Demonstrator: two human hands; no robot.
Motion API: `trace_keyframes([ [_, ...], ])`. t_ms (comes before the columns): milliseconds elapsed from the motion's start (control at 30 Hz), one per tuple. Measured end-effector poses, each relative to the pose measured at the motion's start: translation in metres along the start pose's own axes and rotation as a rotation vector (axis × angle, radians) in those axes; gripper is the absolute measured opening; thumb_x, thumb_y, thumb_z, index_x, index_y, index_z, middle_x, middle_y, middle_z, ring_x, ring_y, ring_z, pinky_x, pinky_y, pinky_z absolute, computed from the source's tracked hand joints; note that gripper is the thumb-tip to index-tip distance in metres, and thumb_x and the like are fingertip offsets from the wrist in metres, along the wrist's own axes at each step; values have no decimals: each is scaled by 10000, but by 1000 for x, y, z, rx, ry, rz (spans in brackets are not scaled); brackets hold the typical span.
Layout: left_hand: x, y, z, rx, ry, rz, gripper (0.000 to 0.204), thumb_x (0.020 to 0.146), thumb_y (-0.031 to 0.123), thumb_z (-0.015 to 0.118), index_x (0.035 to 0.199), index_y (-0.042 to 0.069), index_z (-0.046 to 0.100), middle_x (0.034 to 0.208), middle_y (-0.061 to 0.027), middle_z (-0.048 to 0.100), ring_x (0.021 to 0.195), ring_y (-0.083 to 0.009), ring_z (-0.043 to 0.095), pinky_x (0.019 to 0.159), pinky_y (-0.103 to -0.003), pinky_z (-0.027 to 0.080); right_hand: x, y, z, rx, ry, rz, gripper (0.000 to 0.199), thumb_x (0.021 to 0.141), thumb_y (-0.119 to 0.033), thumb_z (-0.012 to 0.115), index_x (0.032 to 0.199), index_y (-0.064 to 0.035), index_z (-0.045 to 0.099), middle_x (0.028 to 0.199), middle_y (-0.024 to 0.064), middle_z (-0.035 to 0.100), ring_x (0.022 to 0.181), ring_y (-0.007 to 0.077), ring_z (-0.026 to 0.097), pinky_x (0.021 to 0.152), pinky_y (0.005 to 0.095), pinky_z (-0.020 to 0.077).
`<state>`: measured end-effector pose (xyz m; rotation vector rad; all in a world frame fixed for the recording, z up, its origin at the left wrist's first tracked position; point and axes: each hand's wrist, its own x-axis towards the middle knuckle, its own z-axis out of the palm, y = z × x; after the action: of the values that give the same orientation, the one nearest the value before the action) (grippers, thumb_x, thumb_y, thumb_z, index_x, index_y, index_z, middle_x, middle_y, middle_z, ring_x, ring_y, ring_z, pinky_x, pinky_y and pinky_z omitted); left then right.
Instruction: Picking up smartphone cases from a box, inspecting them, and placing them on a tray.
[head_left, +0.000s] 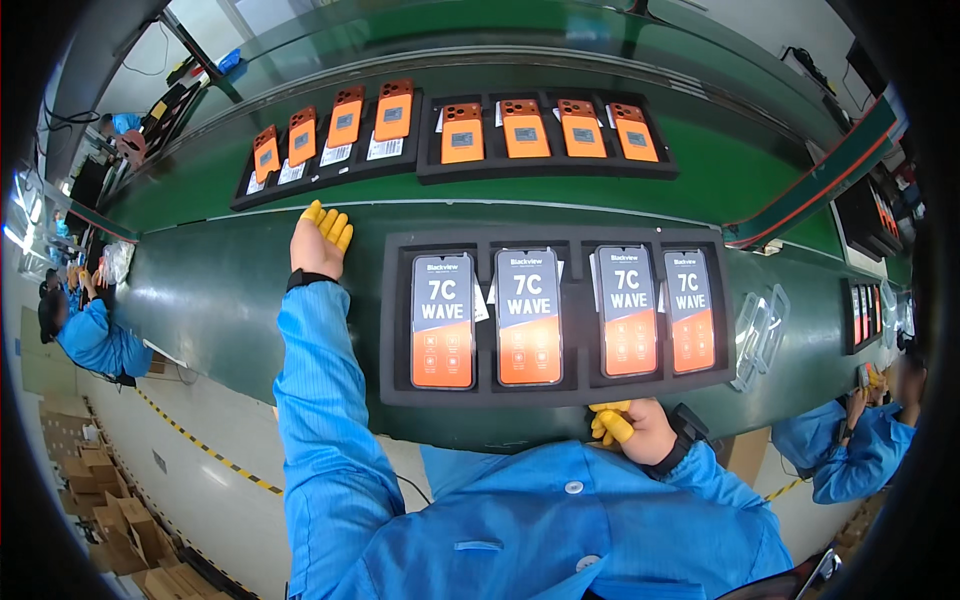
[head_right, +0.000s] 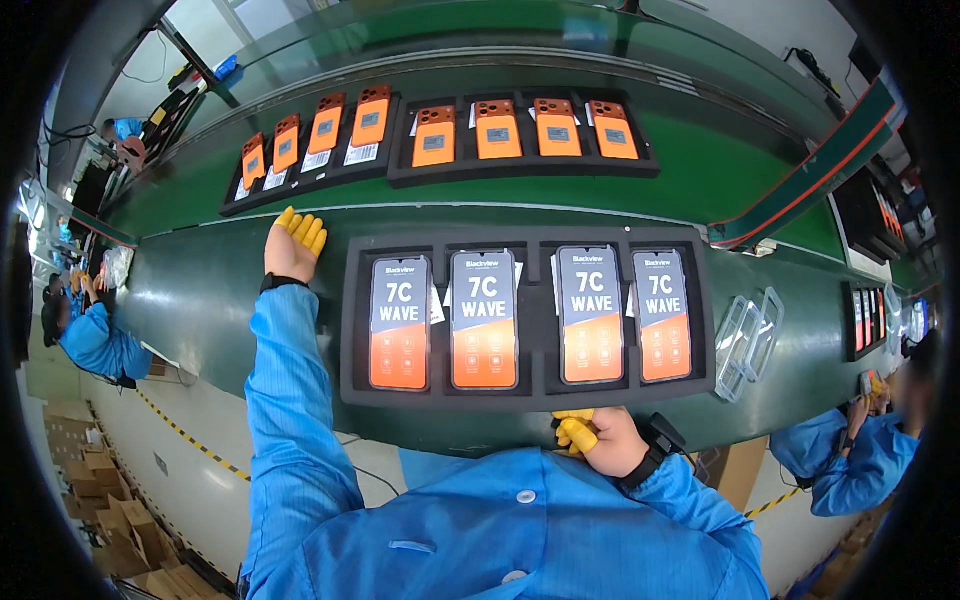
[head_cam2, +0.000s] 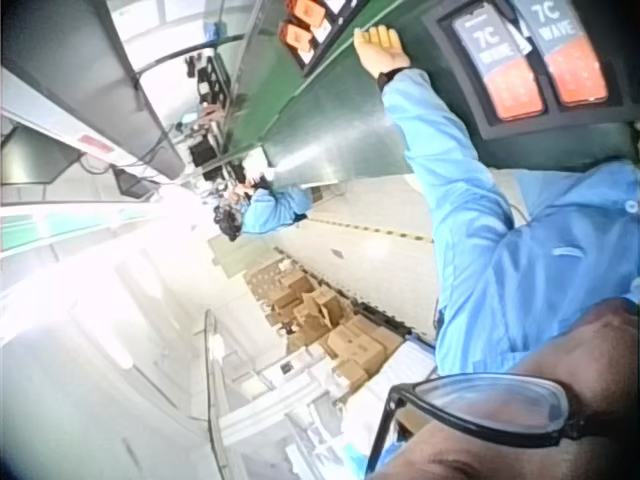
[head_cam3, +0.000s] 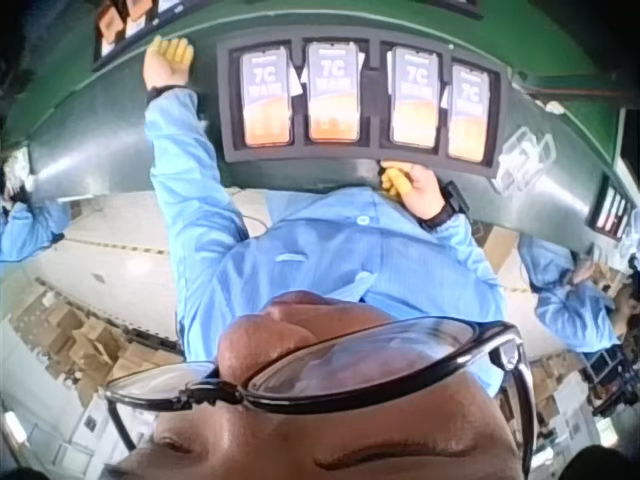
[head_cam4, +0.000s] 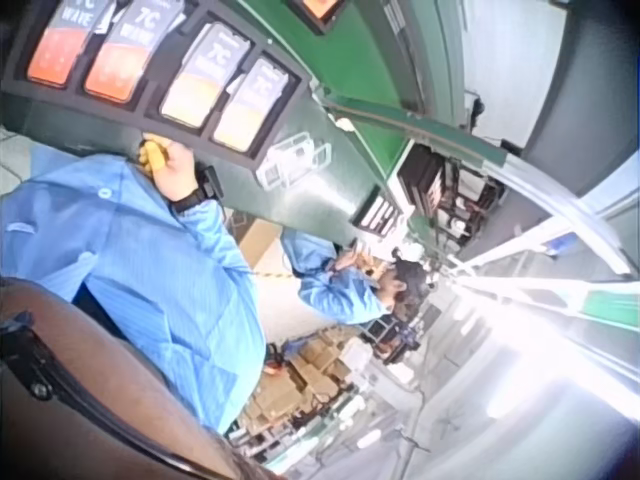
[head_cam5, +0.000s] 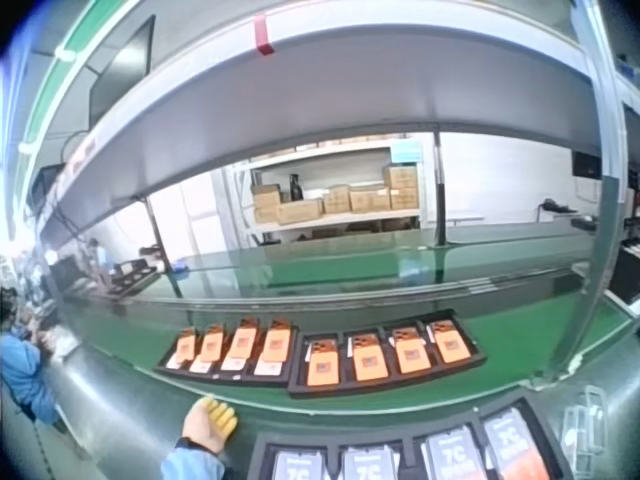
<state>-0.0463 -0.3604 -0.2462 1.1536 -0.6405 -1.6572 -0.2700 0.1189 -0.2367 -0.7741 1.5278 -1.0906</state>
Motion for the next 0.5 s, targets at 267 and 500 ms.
trace_keyframes([
  [267, 48, 18, 28, 30, 93, 4, 478, 972, 299, 465, 1394, 87, 395, 1326, -179, 408, 1185, -328, 480, 1039, -454, 388, 0, 2, -1, -24, -7, -4, 166, 974, -70, 534, 1102, -17, 625, 865, 51, 660, 719, 102, 626, 625, 250, 525],
  [500, 85, 27, 40, -124, 231, -45, 546, 902, 256, 579, 1361, 50, 365, 1257, -191, 417, 1109, -340, 490, 948, -456, 442, 1, 1, -1, -52, 7, -27, 111, 972, -84, 546, 1008, -14, 625, 823, 59, 657, 698, 112, 628, 602, 259, 524],
])
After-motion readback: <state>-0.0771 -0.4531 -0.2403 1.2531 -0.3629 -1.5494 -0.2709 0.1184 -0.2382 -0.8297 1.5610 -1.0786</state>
